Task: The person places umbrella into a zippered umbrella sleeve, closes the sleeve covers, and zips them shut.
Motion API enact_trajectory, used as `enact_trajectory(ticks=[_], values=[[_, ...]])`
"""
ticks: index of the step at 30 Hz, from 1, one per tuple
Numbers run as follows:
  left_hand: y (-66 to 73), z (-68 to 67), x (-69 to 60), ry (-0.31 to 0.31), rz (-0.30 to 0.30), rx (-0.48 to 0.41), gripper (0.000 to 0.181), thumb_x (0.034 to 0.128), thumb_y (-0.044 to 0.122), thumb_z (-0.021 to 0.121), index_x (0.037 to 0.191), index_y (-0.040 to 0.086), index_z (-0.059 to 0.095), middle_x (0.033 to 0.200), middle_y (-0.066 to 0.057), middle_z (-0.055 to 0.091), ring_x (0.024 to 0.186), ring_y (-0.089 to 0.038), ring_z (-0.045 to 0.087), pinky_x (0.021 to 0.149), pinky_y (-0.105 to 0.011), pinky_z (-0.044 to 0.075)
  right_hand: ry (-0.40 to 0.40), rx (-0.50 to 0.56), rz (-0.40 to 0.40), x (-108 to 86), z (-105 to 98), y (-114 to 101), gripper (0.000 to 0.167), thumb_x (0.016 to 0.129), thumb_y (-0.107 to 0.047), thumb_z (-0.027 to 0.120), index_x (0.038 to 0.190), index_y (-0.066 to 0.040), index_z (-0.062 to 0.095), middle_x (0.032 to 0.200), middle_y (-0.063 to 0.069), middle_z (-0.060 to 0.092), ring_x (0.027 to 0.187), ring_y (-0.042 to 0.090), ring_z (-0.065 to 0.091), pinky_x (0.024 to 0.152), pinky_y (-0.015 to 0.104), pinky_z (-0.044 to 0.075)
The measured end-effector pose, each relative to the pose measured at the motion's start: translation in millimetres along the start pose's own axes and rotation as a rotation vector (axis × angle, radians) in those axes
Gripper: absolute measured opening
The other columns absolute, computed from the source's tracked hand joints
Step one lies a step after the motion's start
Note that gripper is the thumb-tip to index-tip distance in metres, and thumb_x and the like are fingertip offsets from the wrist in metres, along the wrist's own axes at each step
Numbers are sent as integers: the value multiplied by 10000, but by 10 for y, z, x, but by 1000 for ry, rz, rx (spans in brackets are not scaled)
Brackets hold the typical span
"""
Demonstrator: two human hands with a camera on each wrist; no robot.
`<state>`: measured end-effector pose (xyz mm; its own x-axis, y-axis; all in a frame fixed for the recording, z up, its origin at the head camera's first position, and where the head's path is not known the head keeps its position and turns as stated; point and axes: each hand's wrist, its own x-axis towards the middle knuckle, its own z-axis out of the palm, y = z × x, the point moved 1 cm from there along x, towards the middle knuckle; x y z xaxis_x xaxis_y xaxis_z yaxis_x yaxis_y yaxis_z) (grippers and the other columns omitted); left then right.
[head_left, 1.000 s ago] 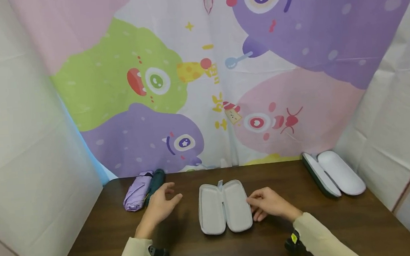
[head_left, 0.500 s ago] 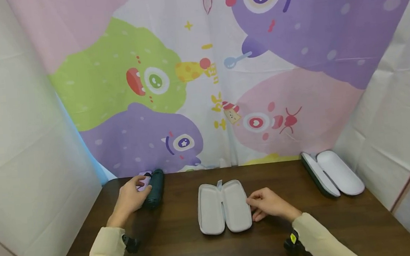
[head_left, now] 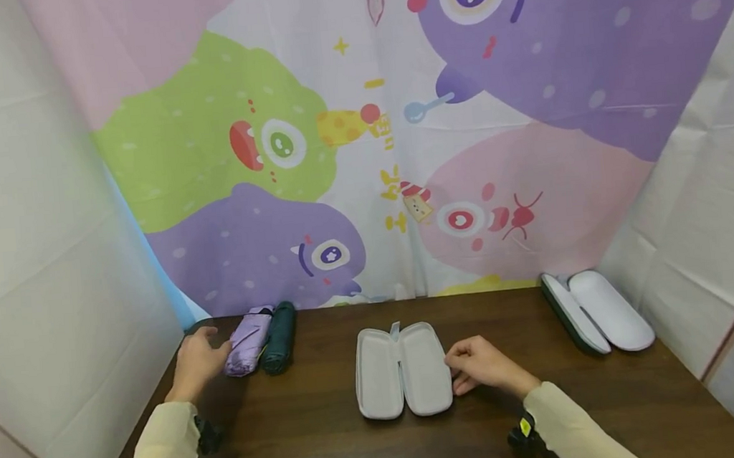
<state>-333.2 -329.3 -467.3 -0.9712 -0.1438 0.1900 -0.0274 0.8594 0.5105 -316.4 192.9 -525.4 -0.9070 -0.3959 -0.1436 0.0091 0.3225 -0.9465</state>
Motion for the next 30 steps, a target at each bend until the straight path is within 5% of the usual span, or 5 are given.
enact_trajectory(ticks=[10, 18, 25, 30], values=[[-203, 97, 50, -104, -69, 44, 578, 975, 281, 609, 1336, -159, 508, 1315, -431, 546, 1181, -601, 553, 935, -652, 492, -11, 0, -15, -7, -32, -11, 260, 1025, -137, 591, 1071, 103, 682, 855, 131, 703, 693, 197, 725, 665, 371, 636], [-204, 146, 111, -133, -60, 55, 576, 976, 275, 602, 1300, -192, 512, 1292, -454, 547, 1175, -622, 549, 957, -652, 491, -5, -12, -24, -38, -22, -27, 239, 1018, -109, 596, 1057, 111, 679, 818, 111, 698, 681, 189, 706, 672, 389, 637], [-216, 191, 153, -195, -118, -110, 575, 992, 261, 579, 1328, -195, 477, 1194, -443, 580, 691, -337, 710, 608, -426, 605, 7, -13, -22, -15, -43, -3, 225, 1011, -105, 603, 1042, 103, 683, 822, 123, 688, 672, 181, 703, 663, 373, 636], [-271, 236, 155, -244, -218, -281, 589, 1003, 252, 577, 1367, -194, 452, 1223, -395, 560, 908, -337, 688, 656, -386, 633, 2, -19, -8, -16, -36, 24, 222, 1015, -110, 604, 1041, 94, 688, 839, 136, 678, 681, 179, 707, 671, 364, 636]])
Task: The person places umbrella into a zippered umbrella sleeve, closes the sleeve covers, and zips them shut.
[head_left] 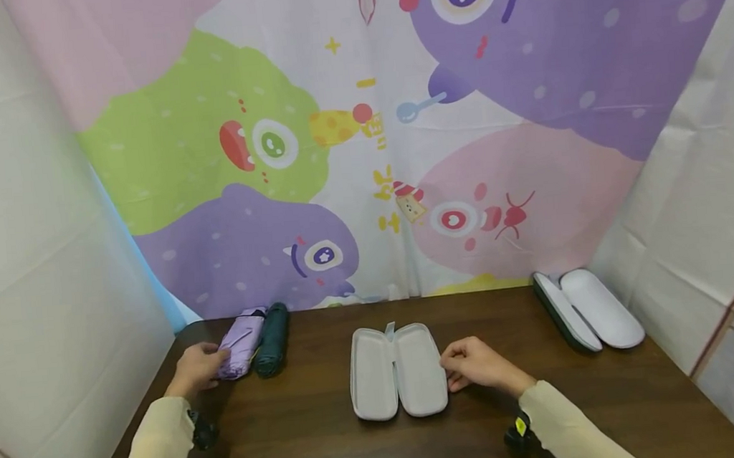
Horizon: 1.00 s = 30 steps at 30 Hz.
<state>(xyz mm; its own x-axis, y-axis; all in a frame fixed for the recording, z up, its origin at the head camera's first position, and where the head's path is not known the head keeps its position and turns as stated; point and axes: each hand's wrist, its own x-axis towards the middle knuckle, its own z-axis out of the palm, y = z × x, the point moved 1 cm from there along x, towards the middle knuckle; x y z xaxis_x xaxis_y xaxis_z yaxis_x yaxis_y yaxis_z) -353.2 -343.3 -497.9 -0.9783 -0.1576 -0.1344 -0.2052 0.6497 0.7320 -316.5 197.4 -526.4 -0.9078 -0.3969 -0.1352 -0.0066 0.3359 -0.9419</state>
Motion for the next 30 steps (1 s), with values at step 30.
enact_trajectory(ticks=[30], values=[[58, -70, 41, -158, -142, -17, 744, 955, 378, 702, 1304, -225, 439, 1068, -270, 587, 879, -330, 634, 697, -399, 589, -9, 16, -26, 13, 6, 14, 195, 1008, -82, 617, 1017, 101, 683, 817, 76, 690, 682, 171, 709, 675, 366, 637]])
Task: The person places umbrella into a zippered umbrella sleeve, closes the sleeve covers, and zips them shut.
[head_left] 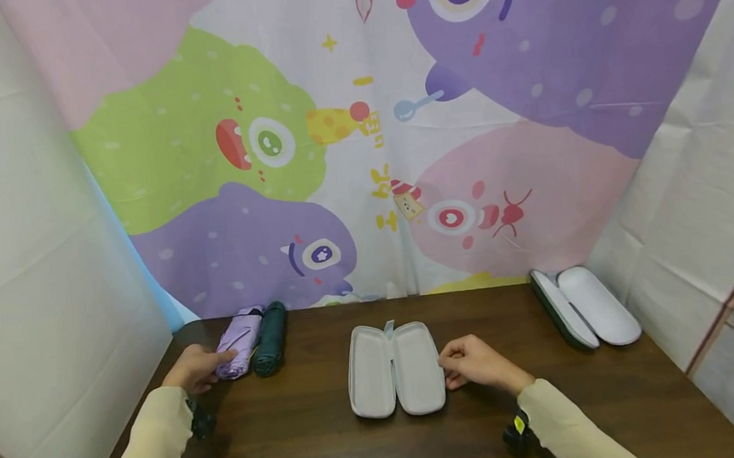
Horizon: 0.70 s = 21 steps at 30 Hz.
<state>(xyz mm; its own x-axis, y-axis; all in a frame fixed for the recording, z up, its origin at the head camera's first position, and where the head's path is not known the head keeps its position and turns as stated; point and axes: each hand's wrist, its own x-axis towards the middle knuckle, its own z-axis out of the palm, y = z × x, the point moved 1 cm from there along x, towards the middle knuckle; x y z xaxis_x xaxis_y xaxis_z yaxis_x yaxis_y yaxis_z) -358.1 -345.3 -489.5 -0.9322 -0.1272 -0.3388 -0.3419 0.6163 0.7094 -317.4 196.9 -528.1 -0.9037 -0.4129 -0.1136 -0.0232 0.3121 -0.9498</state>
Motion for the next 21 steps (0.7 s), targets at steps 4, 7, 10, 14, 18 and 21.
enact_trajectory(ticks=[4, 7, 10, 14, 18, 21], values=[[36, 19, -24, 9, -15, 25, 549, 936, 346, 694, 1110, -135, 495, 902, -160, 546, 790, -284, 599, 643, -359, 562, -1, -10, -2, -21, 10, -15, 201, 1010, -91, 625, 1024, 100, 685, 834, 89, 701, 691, 180, 715, 679, 375, 638], [59, 29, -37, 8, -26, 32, 531, 926, 349, 687, 1078, -114, 476, 874, -144, 521, 769, -272, 576, 632, -344, 548, 0, -15, -3, -37, 17, -34, 206, 1012, -98, 627, 1027, 98, 687, 839, 98, 704, 697, 187, 719, 680, 377, 638], [52, 44, -39, 20, -45, 26, 557, 909, 367, 693, 1083, -115, 475, 869, -136, 522, 754, -258, 575, 625, -332, 537, -1, -17, -4, -36, 18, -27, 205, 1010, -94, 625, 1023, 101, 688, 831, 97, 704, 699, 189, 721, 682, 373, 638], [50, 57, -36, 49, -73, 8, 592, 879, 375, 717, 1102, -130, 501, 855, -122, 548, 706, -228, 602, 605, -317, 532, -8, -18, -6, -31, 14, -15, 205, 1010, -85, 621, 1027, 107, 688, 824, 94, 703, 700, 194, 725, 683, 372, 638], [72, 62, -21, 54, -76, -1, 563, 867, 365, 730, 1060, -117, 511, 807, -103, 540, 660, -203, 592, 588, -307, 541, -11, -17, -11, -36, 8, -18, 211, 1012, -87, 622, 1036, 112, 688, 831, 98, 702, 702, 198, 728, 683, 374, 638], [88, 68, -13, 32, -80, -22, 538, 873, 345, 729, 1039, -112, 499, 794, -99, 528, 675, -216, 579, 597, -319, 552, -9, -19, -13, -35, -3, -18, 212, 1011, -84, 621, 1037, 116, 688, 831, 101, 703, 701, 193, 725, 682, 374, 638]])
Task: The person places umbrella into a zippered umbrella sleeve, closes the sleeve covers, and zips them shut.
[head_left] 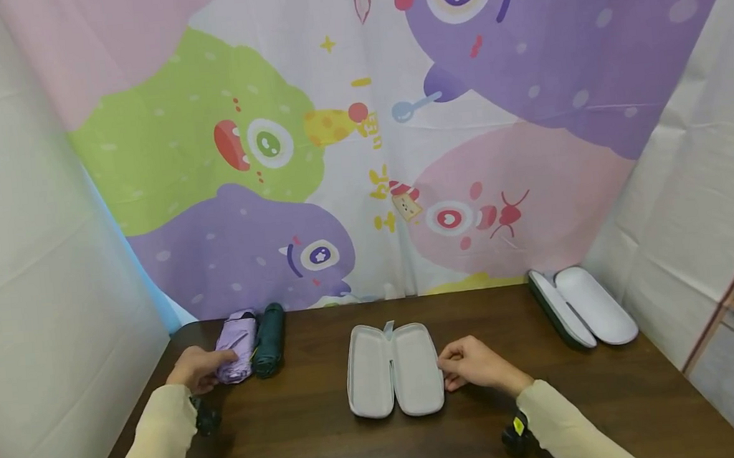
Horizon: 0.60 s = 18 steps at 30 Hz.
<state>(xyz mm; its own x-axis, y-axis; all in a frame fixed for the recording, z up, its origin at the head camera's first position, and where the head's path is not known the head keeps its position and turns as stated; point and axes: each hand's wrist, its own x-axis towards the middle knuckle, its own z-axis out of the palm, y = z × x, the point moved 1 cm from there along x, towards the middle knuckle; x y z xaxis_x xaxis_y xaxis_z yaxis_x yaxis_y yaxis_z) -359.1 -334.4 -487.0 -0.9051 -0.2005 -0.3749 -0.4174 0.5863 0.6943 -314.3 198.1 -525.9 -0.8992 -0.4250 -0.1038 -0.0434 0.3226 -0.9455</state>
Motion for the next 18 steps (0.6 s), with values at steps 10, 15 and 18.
enact_trajectory(ticks=[10, 15, 18], values=[[3, 13, -12, -65, -14, 32, 708, 911, 353, 666, 1260, -185, 368, 1047, -245, 521, 910, -363, 581, 713, -396, 571, 4, 10, 5, 9, 11, 11, 212, 1011, -80, 620, 1027, 119, 692, 818, 100, 705, 694, 190, 721, 682, 372, 638], [33, 16, -38, -59, -18, -15, 629, 909, 314, 680, 1209, -164, 399, 976, -181, 521, 810, -270, 598, 684, -348, 588, 4, 3, 5, 2, 10, 18, 209, 1010, -76, 621, 1036, 118, 697, 823, 99, 708, 693, 188, 724, 679, 368, 638], [59, 17, -53, -66, -18, -97, 626, 923, 260, 680, 1242, -174, 361, 1002, -171, 488, 810, -240, 585, 704, -341, 601, 6, 2, 2, 8, 2, 22, 204, 1009, -69, 620, 1036, 117, 697, 822, 93, 707, 690, 174, 720, 677, 357, 637]])
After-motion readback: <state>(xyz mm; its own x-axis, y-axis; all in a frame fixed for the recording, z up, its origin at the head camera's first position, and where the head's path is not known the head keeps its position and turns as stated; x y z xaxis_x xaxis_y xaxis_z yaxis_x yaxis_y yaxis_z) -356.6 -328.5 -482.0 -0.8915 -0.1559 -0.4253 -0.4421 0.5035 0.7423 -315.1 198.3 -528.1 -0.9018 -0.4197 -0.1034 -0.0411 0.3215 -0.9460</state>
